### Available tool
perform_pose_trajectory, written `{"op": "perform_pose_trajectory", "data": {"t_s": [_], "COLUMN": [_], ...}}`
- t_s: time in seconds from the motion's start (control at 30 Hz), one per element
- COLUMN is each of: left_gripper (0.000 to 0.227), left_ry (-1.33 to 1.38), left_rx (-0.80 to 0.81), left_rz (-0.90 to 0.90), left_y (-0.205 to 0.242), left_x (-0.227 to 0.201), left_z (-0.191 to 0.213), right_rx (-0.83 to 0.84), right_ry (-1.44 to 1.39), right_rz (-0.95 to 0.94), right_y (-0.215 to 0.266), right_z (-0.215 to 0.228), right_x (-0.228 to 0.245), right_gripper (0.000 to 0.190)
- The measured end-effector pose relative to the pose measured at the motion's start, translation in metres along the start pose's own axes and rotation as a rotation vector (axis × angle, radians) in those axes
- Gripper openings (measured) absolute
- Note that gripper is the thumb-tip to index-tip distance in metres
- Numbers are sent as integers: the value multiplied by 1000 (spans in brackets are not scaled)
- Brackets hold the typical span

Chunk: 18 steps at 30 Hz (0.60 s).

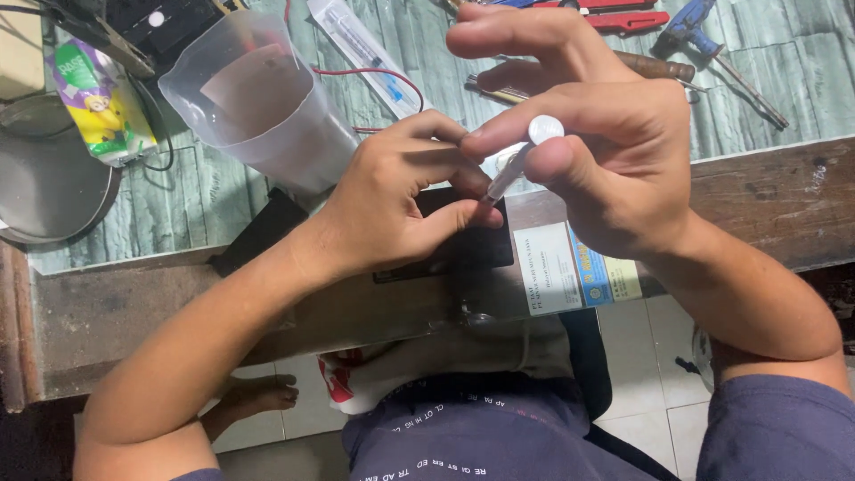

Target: Refilling battery cells with liquid using a syringe on a workbench.

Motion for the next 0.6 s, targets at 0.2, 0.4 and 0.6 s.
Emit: {"op": "perform_pose_trajectory", "data": {"t_s": [0.2,0.4,0.6], "left_gripper": [10,13,16], "left_ry": [38,73,50], "left_rx": [2,13,-13], "left_rz": [11,19,-27], "left_y": [-1,-2,-2], "left_x": [-1,-2,-7], "left_z": [-1,0,2], "right_rx": [-8,-6,-12], "right_ry": [59,122,168], "right_rz": [9,49,83], "right_y": [1,-2,1], "right_z": [5,5,9], "right_x": [3,13,12], "right_gripper": [48,46,47]}}
Point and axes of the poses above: each hand's wrist, its own y-axis away from the middle knuckle, its own z-axis out of the back of the hand, x = y × z, the point moved 10 cm from there along -y, towards the middle knuckle, and after that the axes turned 8 degrees about x, right-handed, at the moved point
